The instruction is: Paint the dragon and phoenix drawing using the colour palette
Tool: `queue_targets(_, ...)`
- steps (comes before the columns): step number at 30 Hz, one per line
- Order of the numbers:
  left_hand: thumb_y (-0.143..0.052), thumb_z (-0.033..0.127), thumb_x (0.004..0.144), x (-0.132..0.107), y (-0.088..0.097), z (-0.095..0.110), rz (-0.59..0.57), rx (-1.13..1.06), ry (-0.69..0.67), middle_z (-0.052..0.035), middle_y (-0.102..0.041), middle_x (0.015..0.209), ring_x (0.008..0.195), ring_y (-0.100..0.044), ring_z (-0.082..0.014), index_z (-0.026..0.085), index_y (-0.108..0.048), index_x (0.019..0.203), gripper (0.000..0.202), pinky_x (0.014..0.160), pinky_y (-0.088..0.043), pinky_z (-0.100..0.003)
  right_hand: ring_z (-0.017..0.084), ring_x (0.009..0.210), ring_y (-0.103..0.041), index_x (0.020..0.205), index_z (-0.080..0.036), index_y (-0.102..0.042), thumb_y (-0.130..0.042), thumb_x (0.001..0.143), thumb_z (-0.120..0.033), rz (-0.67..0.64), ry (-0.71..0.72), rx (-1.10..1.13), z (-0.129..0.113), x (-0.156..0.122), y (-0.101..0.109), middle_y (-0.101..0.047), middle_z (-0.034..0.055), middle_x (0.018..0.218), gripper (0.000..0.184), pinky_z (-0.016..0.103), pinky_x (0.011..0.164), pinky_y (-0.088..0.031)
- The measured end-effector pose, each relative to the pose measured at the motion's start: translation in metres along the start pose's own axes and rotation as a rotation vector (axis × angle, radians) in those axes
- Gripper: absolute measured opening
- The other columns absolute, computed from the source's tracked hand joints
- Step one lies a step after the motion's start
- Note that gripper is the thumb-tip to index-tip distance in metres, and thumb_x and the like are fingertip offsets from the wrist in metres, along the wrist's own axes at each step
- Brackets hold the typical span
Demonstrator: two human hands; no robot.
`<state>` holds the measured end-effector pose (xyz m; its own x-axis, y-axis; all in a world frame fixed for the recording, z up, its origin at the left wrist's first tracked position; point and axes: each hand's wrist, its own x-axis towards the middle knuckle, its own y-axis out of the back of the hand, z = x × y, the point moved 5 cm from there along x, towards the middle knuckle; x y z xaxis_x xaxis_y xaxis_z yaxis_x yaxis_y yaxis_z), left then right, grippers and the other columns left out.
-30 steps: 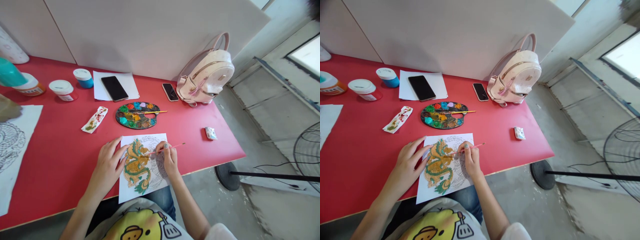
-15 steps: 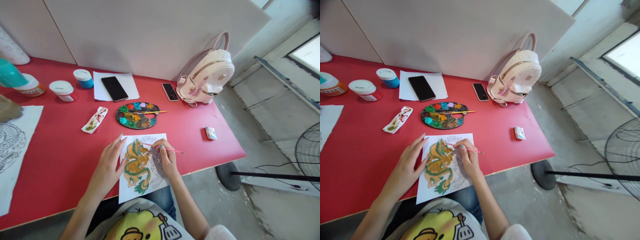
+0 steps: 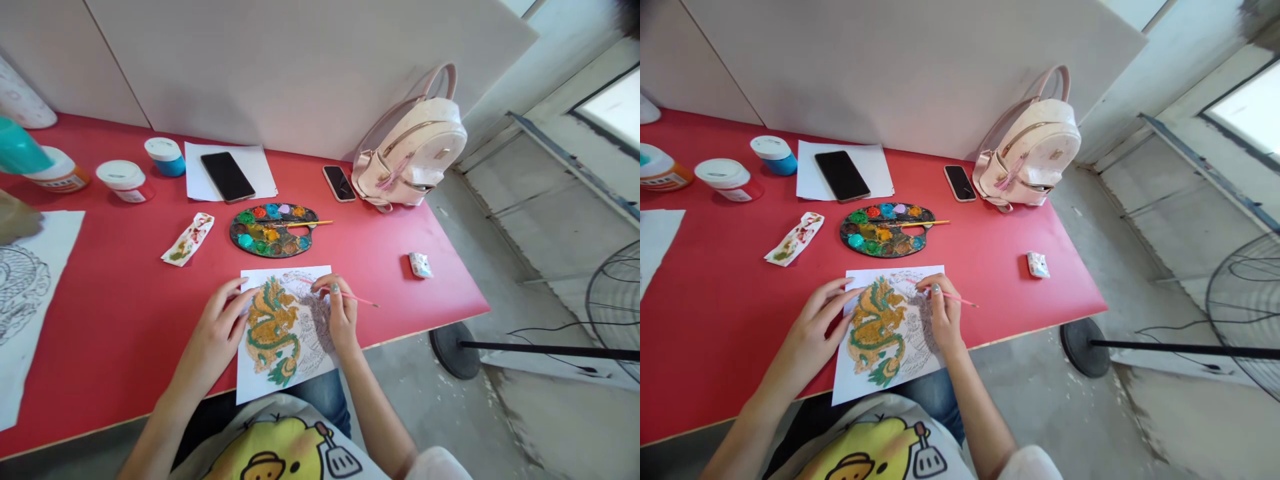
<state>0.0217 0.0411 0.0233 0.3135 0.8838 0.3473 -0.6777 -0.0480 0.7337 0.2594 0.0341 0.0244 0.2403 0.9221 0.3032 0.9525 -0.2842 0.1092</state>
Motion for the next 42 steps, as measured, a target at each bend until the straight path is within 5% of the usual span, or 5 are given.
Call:
queue_targets(4,-0.054,0.026,0.097,0.000,0.009,-0.004,0.079,-0.110,0.099,-0.0069,-0.058,0.141,0.095,-0.070,-0.0135,0.031,-0.070,0.125,0.033,0.095,-0.059,-0.031,0.019,0.082,-0.070,0.100,-0.021,-0.070,-0.046,0.107,-0.042,0.226,-0.024,0.016,0.002,0.000,0.019,-0.075,0.0053,0.094,0.033,0.031,0.072,-0.050)
queue_targets(9,-0.053,0.035,0.095,-0.001,0.009,-0.010,-0.036,-0.271,0.203,-0.0025,-0.072,0.129,0.105,-0.071,-0.0180,0.032,-0.082,0.096,0.029,0.093,-0.059,-0.028,0.023,0.101,-0.070,0.098,-0.022,-0.069,-0.049,0.106,-0.041,0.286,-0.030,-0.138,0.005,-0.012,0.040,-0.073,0.0057,0.099,0.029,0.037,0.091,-0.051)
queue_targets(17,-0.064,0.049,0.084,-0.006,0.004,-0.006,-0.026,-0.546,0.531,-0.0053,-0.074,0.131,0.124,-0.068,-0.0264,0.029,-0.078,0.119,0.043,0.110,-0.054,-0.035,0.023,0.106,-0.068,0.106,-0.025,-0.071,-0.051,0.106,-0.036,0.252,0.025,-0.090,-0.010,-0.039,0.048,-0.072,0.0051,0.106,0.023,0.039,0.095,-0.050)
queue_targets(25,-0.085,0.055,0.066,-0.014,-0.015,0.003,0.097,-1.000,0.854,-0.0130,-0.078,0.123,0.114,-0.073,-0.0312,0.020,-0.068,0.135,0.079,0.100,-0.061,-0.041,0.023,0.092,-0.065,0.103,-0.026,-0.073,-0.047,0.108,-0.039,-0.135,0.079,0.161,-0.031,-0.056,-0.005,-0.070,0.0061,0.093,0.029,0.038,0.084,-0.051)
queue_targets(42,-0.084,0.053,0.071,-0.018,-0.024,0.003,0.014,-1.067,0.820,-0.0157,-0.069,0.137,0.126,-0.068,-0.0337,0.017,-0.062,0.142,0.083,0.109,-0.057,-0.044,0.025,0.103,-0.066,0.112,-0.025,-0.073,-0.038,0.110,-0.047,-0.352,0.106,-0.009,-0.035,-0.045,-0.022,-0.074,0.0082,0.106,0.042,0.044,0.094,-0.051)
